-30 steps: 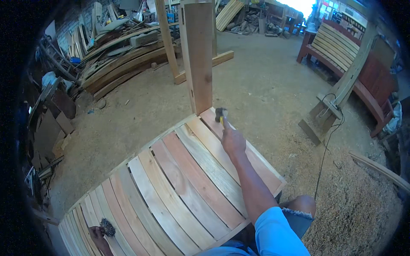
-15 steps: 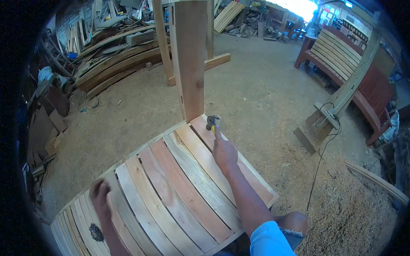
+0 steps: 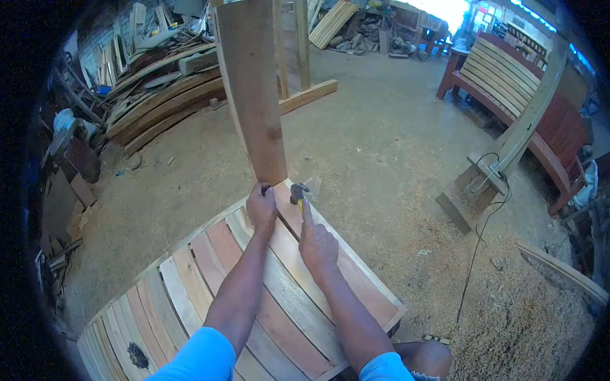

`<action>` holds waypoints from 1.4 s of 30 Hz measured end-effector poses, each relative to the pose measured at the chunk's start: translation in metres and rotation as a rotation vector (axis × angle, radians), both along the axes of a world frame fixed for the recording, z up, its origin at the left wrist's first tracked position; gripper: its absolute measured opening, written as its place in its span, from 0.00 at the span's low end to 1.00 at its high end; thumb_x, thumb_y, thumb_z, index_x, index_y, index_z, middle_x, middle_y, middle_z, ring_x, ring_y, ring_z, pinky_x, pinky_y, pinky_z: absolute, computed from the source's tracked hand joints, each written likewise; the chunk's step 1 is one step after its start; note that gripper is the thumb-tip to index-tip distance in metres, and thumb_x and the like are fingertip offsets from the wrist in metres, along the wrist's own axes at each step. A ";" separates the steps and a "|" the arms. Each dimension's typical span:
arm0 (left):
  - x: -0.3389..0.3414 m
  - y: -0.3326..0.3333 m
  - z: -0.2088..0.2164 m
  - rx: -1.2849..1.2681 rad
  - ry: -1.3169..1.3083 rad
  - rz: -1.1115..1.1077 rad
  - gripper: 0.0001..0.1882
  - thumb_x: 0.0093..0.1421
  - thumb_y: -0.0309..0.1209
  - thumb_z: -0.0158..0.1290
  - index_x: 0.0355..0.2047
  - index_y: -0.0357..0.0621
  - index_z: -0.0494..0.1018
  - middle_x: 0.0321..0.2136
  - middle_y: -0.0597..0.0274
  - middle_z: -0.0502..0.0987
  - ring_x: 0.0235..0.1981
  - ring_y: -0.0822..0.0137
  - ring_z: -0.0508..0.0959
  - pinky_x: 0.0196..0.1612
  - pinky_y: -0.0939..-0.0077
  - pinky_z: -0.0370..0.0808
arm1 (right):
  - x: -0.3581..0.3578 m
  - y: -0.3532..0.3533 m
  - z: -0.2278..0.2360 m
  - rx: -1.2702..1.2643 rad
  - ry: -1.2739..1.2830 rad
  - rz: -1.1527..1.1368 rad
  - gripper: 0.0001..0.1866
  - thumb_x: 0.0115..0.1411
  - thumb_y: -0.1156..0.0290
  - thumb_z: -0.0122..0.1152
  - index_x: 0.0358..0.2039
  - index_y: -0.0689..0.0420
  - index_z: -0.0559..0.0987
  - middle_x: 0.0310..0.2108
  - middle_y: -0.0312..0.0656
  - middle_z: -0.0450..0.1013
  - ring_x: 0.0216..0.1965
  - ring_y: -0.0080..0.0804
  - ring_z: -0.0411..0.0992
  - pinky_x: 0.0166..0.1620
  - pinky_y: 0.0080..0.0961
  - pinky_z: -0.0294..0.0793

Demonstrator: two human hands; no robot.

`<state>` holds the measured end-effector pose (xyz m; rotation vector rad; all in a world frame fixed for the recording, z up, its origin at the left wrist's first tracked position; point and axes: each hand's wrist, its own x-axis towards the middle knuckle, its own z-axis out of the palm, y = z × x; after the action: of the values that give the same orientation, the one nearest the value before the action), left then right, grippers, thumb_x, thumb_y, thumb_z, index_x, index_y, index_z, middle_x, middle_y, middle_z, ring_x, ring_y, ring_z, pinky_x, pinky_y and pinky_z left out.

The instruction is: Hammering nails into wooden slats to assemble a furniture piece.

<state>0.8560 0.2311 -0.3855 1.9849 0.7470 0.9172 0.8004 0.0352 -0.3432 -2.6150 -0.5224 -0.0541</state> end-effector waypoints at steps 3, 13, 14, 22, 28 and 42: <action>0.021 -0.012 -0.010 0.063 0.176 0.178 0.11 0.68 0.37 0.60 0.45 0.53 0.89 0.40 0.51 0.88 0.44 0.44 0.86 0.50 0.49 0.80 | 0.001 -0.004 -0.003 0.020 0.002 0.023 0.42 0.76 0.62 0.57 0.85 0.41 0.51 0.28 0.57 0.82 0.29 0.59 0.82 0.34 0.61 0.81; 0.033 -0.020 -0.017 0.158 0.215 0.176 0.12 0.69 0.43 0.59 0.45 0.63 0.91 0.38 0.56 0.89 0.42 0.48 0.86 0.51 0.49 0.72 | -0.016 -0.016 0.002 0.144 0.167 0.075 0.45 0.75 0.67 0.59 0.85 0.50 0.47 0.29 0.60 0.82 0.31 0.62 0.82 0.36 0.61 0.79; 0.034 -0.022 -0.015 0.158 0.218 0.175 0.12 0.69 0.43 0.59 0.45 0.63 0.91 0.38 0.56 0.89 0.42 0.48 0.86 0.51 0.49 0.72 | -0.016 -0.017 0.002 0.144 0.170 0.075 0.45 0.75 0.67 0.59 0.85 0.50 0.47 0.29 0.60 0.82 0.31 0.62 0.82 0.36 0.61 0.79; 0.038 -0.023 -0.005 0.222 0.300 0.222 0.13 0.70 0.44 0.58 0.43 0.65 0.92 0.35 0.53 0.90 0.40 0.48 0.87 0.49 0.51 0.71 | -0.004 -0.005 0.005 0.249 0.211 0.033 0.44 0.74 0.69 0.59 0.85 0.49 0.51 0.33 0.65 0.82 0.35 0.69 0.82 0.41 0.63 0.80; 0.035 -0.022 0.002 0.217 0.386 0.183 0.12 0.70 0.43 0.59 0.44 0.64 0.91 0.35 0.52 0.90 0.41 0.49 0.87 0.50 0.52 0.72 | 0.015 0.015 0.019 0.447 0.049 0.056 0.42 0.74 0.70 0.57 0.85 0.46 0.53 0.34 0.66 0.81 0.35 0.68 0.82 0.41 0.63 0.78; 0.035 -0.019 -0.001 0.199 0.367 0.168 0.11 0.69 0.40 0.60 0.45 0.62 0.91 0.35 0.51 0.89 0.42 0.50 0.88 0.51 0.53 0.71 | 0.035 0.042 0.018 0.353 0.034 0.069 0.42 0.74 0.69 0.58 0.85 0.49 0.53 0.30 0.63 0.81 0.34 0.66 0.82 0.39 0.61 0.79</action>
<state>0.8913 0.2119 -0.3868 2.3292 1.0759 0.7526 0.8358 0.0768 -0.3248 -2.2496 -0.5368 -0.0719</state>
